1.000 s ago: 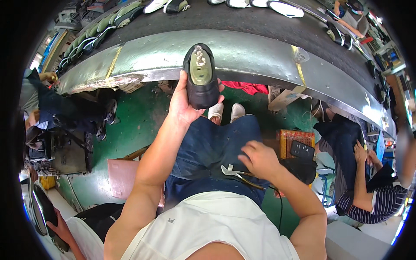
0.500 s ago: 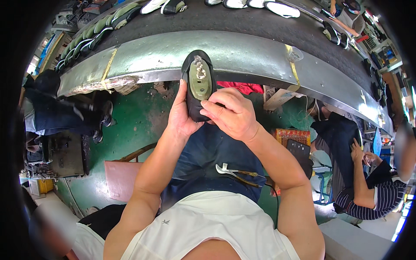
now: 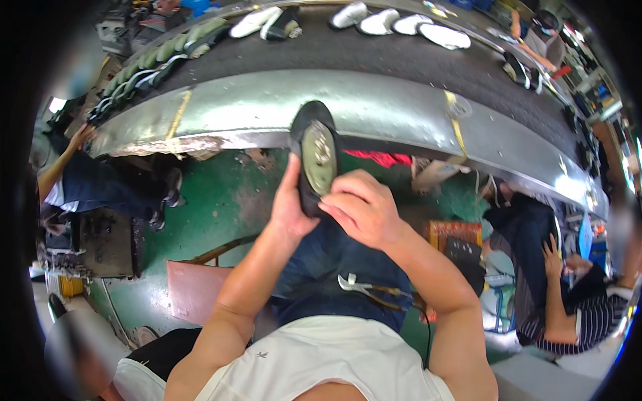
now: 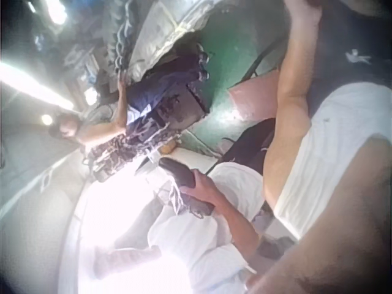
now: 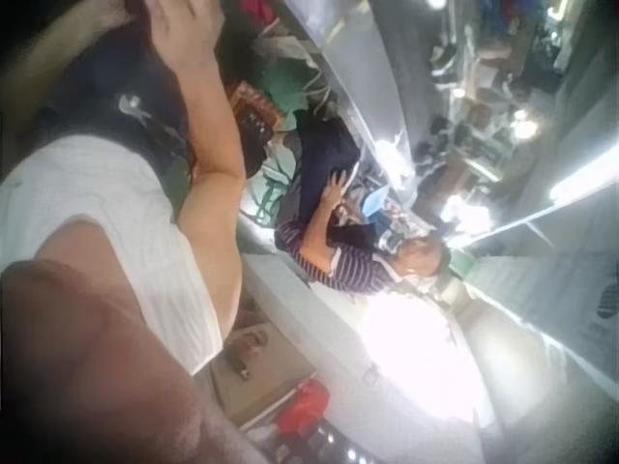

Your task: Pulling and trimming shoe upper edges over a last using pliers in a shoe factory.

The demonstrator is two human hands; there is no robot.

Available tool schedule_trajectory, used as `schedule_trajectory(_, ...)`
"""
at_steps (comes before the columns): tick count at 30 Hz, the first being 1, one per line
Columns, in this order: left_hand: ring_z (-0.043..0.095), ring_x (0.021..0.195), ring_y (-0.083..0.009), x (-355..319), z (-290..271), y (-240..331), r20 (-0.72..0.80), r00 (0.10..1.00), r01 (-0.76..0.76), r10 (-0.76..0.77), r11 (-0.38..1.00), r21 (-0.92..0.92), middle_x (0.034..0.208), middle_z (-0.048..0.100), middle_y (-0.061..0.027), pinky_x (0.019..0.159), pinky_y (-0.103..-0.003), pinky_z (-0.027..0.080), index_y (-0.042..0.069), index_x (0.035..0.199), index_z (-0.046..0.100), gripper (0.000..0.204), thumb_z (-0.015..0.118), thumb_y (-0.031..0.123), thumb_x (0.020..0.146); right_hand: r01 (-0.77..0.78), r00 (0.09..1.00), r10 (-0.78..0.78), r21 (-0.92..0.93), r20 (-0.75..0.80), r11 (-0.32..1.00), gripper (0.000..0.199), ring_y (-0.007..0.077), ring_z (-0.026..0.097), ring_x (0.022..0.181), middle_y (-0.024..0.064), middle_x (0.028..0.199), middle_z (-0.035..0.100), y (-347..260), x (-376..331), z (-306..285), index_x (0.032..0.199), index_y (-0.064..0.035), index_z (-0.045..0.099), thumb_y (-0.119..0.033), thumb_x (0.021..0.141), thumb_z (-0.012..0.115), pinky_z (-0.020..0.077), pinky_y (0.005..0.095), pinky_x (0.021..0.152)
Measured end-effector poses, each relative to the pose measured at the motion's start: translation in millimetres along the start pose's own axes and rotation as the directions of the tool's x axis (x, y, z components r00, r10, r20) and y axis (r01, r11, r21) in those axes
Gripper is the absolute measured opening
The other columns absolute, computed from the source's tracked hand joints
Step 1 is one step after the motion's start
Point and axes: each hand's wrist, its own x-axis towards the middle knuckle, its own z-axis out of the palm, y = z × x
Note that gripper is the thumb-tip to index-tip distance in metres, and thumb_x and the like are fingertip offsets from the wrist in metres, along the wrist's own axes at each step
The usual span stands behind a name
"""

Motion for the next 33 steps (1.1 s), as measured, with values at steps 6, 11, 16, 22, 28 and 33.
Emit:
schedule_trajectory(6, 0.066, 0.110, -0.0371, 41, -21, 25, 0.001, 1.000, -0.007, 0.007, 0.987, 0.161, 0.128, 0.062, -0.0212, 0.096, -0.050, 0.055, 0.005, 0.143, 0.047, 0.064, 0.040, 0.055, 0.104, -0.335, 0.940, 0.326, 0.085, 0.096, 0.939, 0.030, 0.0233, 0.063, 0.077, 0.0132, 0.108, 0.064, 11, -47, -21, 0.108, -0.0045, 0.068, -0.006, 0.081, 0.080, 0.0525, 0.0311, 0.064)
schedule_trajectory(11, 0.065, 0.115, -0.0324, 173, 15, 139, 0.156, 0.977, 0.104, -0.147, 0.962, 0.254, 0.133, 0.063, -0.0160, 0.101, -0.050, 0.051, 0.005, 0.141, 0.050, 0.072, 0.043, 0.064, 0.100, -0.448, 0.888, 0.446, -0.007, 0.108, 0.894, 0.029, 0.0145, 0.057, 0.068, 0.0114, 0.109, 0.064, 62, -67, -59, 0.109, -0.0034, 0.066, -0.003, 0.082, 0.077, 0.0479, 0.0258, 0.060)
schedule_trajectory(16, 0.043, 0.141, -0.0314, 291, 12, 239, -0.020, 0.936, -0.045, 0.352, 0.174, 0.984, 0.157, 0.035, -0.0219, 0.112, -0.051, 0.039, 0.003, 0.156, 0.030, 0.089, 0.057, 0.061, 0.094, -0.521, 0.844, 0.526, -0.071, 0.099, 0.850, 0.025, 0.0139, 0.056, 0.067, 0.0125, 0.108, 0.063, 97, -66, -77, 0.106, -0.0024, 0.065, 0.002, 0.083, 0.073, 0.0459, 0.0251, 0.057)
schedule_trajectory(22, 0.045, 0.134, -0.0396, 337, -56, 264, 0.182, 0.774, 0.135, 0.607, -0.438, 0.889, 0.149, 0.046, -0.0155, 0.114, -0.043, 0.039, 0.014, 0.150, 0.043, 0.075, 0.075, 0.013, 0.082, -0.487, 0.849, 0.501, -0.121, 0.168, 0.865, 0.025, 0.0193, 0.062, 0.076, 0.0141, 0.108, 0.063, 132, -46, -79, 0.105, -0.0021, 0.066, 0.004, 0.082, 0.072, 0.0487, 0.0275, 0.060)
schedule_trajectory(28, 0.045, 0.130, -0.0408, 319, -48, 250, 0.403, 0.820, -0.026, 0.407, -0.677, 0.736, 0.140, 0.050, -0.0171, 0.111, -0.045, 0.039, 0.012, 0.140, 0.052, 0.065, 0.072, 0.002, 0.079, -0.339, 0.891, 0.411, -0.322, 0.191, 0.884, 0.022, 0.0389, 0.062, 0.095, 0.0200, 0.109, 0.061, 190, -11, -64, 0.107, 0.0020, 0.063, 0.000, 0.085, 0.069, 0.0520, 0.0418, 0.082)
schedule_trajectory(33, 0.065, 0.108, -0.0314, 203, -34, 208, 0.403, 0.848, -0.355, 0.345, -0.196, 0.914, 0.113, 0.068, -0.0188, 0.096, -0.042, 0.050, 0.000, 0.113, 0.065, 0.031, 0.054, -0.002, 0.083, -0.360, 0.870, 0.462, -0.420, 0.171, 0.833, 0.027, 0.0411, 0.059, 0.104, 0.0215, 0.116, 0.059, 223, -21, -63, 0.111, 0.0024, 0.061, -0.007, 0.086, 0.069, 0.0487, 0.0461, 0.090)
